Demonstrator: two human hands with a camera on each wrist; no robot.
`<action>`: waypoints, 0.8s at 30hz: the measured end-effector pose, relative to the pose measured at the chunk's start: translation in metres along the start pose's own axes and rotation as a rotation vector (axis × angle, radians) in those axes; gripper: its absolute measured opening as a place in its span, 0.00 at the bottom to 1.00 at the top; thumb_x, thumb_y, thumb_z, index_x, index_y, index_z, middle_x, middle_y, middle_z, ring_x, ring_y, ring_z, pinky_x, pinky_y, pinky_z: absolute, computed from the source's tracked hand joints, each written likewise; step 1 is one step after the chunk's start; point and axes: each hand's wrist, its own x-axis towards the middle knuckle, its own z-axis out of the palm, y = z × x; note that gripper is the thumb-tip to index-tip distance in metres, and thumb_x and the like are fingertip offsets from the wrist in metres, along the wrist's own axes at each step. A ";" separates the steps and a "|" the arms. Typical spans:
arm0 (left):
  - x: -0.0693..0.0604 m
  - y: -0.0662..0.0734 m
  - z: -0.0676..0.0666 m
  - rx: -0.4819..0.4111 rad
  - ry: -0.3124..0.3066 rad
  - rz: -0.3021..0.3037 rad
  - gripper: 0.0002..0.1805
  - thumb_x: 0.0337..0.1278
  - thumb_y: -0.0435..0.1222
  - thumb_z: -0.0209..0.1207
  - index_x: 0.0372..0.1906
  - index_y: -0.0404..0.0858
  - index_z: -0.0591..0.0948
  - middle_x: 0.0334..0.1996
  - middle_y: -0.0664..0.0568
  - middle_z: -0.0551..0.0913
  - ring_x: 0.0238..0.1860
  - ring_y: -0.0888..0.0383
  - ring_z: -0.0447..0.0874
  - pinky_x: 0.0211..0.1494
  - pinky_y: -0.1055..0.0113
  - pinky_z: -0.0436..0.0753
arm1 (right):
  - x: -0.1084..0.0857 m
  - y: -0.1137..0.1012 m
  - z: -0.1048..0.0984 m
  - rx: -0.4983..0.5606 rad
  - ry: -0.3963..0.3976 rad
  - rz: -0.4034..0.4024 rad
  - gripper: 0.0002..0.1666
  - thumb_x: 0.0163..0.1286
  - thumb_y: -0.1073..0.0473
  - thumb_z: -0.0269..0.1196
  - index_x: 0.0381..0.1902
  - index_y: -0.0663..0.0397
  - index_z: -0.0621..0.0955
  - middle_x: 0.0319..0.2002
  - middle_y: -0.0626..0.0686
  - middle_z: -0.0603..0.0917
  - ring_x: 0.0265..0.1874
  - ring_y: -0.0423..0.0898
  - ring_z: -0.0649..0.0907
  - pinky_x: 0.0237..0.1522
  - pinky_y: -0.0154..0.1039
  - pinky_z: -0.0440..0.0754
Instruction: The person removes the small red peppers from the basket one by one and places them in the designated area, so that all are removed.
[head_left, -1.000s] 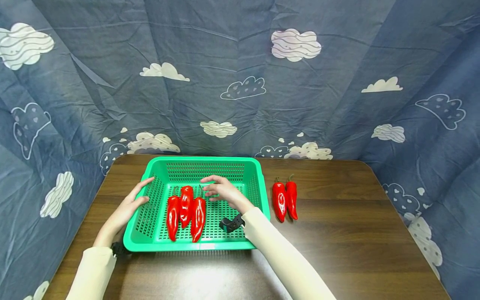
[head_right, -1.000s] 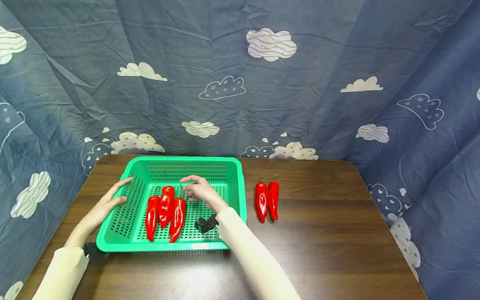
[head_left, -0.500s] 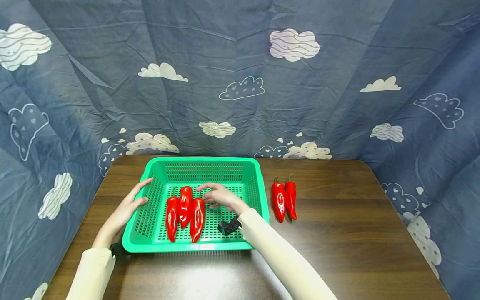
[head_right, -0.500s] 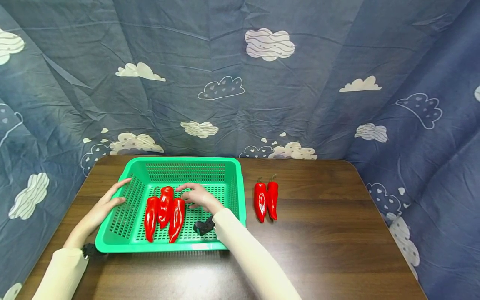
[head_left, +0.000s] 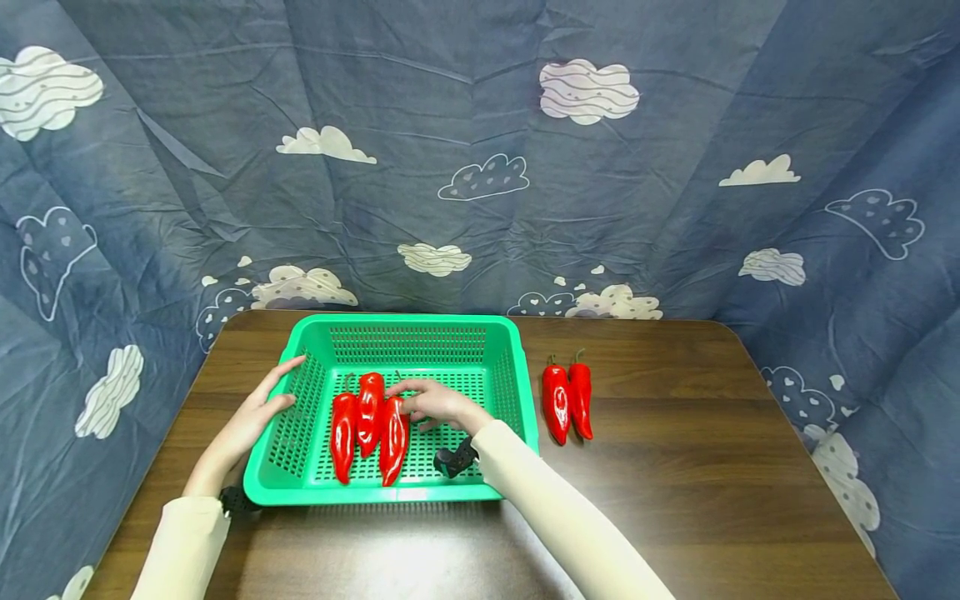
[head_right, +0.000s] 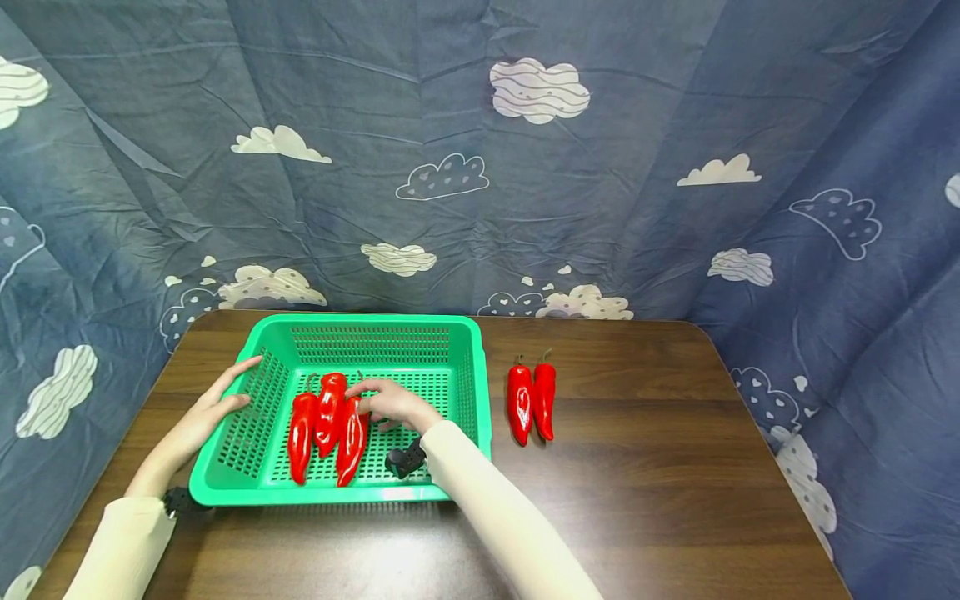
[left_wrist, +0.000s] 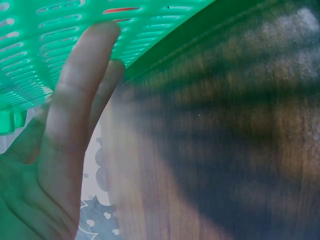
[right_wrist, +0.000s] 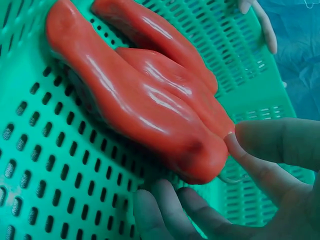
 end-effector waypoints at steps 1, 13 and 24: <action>0.000 0.000 0.000 -0.001 0.001 -0.002 0.33 0.68 0.30 0.45 0.75 0.43 0.53 0.75 0.43 0.40 0.71 0.39 0.33 0.62 0.32 0.43 | 0.001 0.001 0.000 -0.004 -0.009 0.002 0.23 0.66 0.68 0.56 0.59 0.54 0.77 0.41 0.54 0.83 0.38 0.54 0.81 0.47 0.56 0.77; -0.001 0.001 -0.002 0.006 0.006 -0.022 0.34 0.68 0.30 0.46 0.76 0.44 0.52 0.75 0.45 0.40 0.72 0.39 0.33 0.62 0.32 0.44 | -0.001 -0.001 0.003 0.011 -0.023 -0.039 0.23 0.67 0.70 0.55 0.60 0.58 0.76 0.35 0.52 0.80 0.35 0.50 0.82 0.46 0.55 0.78; 0.000 0.001 -0.001 0.012 0.004 -0.028 0.33 0.69 0.31 0.46 0.76 0.44 0.52 0.75 0.45 0.40 0.72 0.39 0.32 0.62 0.31 0.45 | -0.004 -0.005 -0.004 0.057 -0.006 -0.079 0.24 0.68 0.70 0.54 0.62 0.59 0.73 0.40 0.54 0.79 0.33 0.49 0.81 0.48 0.60 0.75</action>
